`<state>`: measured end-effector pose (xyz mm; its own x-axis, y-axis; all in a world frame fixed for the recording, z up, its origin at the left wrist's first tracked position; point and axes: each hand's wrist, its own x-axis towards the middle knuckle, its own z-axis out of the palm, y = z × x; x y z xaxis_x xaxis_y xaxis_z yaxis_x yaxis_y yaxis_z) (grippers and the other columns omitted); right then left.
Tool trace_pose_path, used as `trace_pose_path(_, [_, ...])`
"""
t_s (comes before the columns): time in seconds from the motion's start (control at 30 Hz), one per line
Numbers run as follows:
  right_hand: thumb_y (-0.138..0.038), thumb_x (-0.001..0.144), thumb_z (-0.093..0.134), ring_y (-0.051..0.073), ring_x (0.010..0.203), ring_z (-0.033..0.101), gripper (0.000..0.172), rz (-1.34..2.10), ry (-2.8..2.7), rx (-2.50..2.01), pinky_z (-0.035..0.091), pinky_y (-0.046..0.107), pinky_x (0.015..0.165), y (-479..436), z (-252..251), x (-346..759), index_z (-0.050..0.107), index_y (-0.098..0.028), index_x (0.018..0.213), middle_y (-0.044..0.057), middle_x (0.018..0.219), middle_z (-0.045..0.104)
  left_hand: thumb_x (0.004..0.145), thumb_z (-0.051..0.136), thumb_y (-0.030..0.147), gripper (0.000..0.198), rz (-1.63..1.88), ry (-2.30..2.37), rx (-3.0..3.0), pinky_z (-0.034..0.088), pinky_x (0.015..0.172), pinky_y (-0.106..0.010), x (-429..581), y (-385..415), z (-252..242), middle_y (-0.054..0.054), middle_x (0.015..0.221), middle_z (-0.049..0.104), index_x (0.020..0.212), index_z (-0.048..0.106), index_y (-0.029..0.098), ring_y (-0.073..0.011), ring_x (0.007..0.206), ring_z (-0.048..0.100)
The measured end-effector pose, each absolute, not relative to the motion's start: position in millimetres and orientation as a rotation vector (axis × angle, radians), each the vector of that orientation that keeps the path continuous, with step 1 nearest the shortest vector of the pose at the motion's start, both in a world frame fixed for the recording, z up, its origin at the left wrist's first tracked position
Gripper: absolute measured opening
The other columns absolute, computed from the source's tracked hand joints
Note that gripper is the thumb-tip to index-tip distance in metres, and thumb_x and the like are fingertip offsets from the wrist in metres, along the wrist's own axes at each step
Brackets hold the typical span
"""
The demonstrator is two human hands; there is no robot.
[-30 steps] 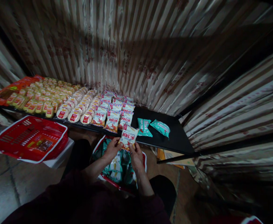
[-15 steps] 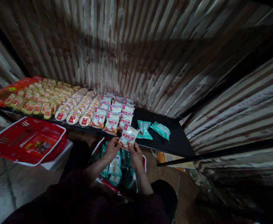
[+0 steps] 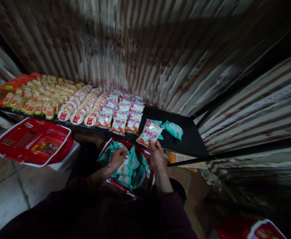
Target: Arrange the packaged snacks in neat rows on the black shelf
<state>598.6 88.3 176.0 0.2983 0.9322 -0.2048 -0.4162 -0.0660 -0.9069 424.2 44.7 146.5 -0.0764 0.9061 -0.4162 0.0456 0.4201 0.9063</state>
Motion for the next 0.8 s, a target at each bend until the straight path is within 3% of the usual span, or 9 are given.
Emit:
trace_pose_path(0.27, [-0.041,0.067,0.071,0.02,0.088,0.066,0.047,1.253,-0.71,-1.175,0.052,0.033,0.079,86.5,159.1,572.4,0.063,-0.025,0.11,0.001,0.101,0.071,0.074,0.049,0.005,0.018,1.173,1.541,1.16,0.05,0.079,-0.028,425.9,69.9,168.5,0.0,0.082,0.066,0.084,0.059,0.018,-0.013,0.078,0.064])
trace_pose_path(0.43, [-0.041,0.067,0.071,0.02,0.087,0.066,0.051,1.271,-0.719,-1.182,0.052,0.034,0.079,93.4,155.6,570.7,0.061,-0.023,0.114,0.002,0.101,0.071,0.073,0.05,0.005,0.018,1.154,1.585,1.208,0.05,0.081,-0.03,422.4,72.2,163.8,-0.001,0.083,0.065,0.082,0.059,0.017,-0.0144,0.083,0.064])
trace_pose_path(0.8, [-0.044,0.071,0.066,0.022,0.089,0.065,0.052,1.184,-0.954,-1.218,0.051,0.035,0.083,122.2,159.8,564.7,0.06,-0.02,0.117,0.004,0.101,0.071,0.075,0.042,0.002,0.043,1.305,1.529,1.515,0.051,0.085,-0.032,429.4,81.8,165.2,-0.009,0.117,0.055,0.112,0.056,0.018,-0.0147,0.09,0.063])
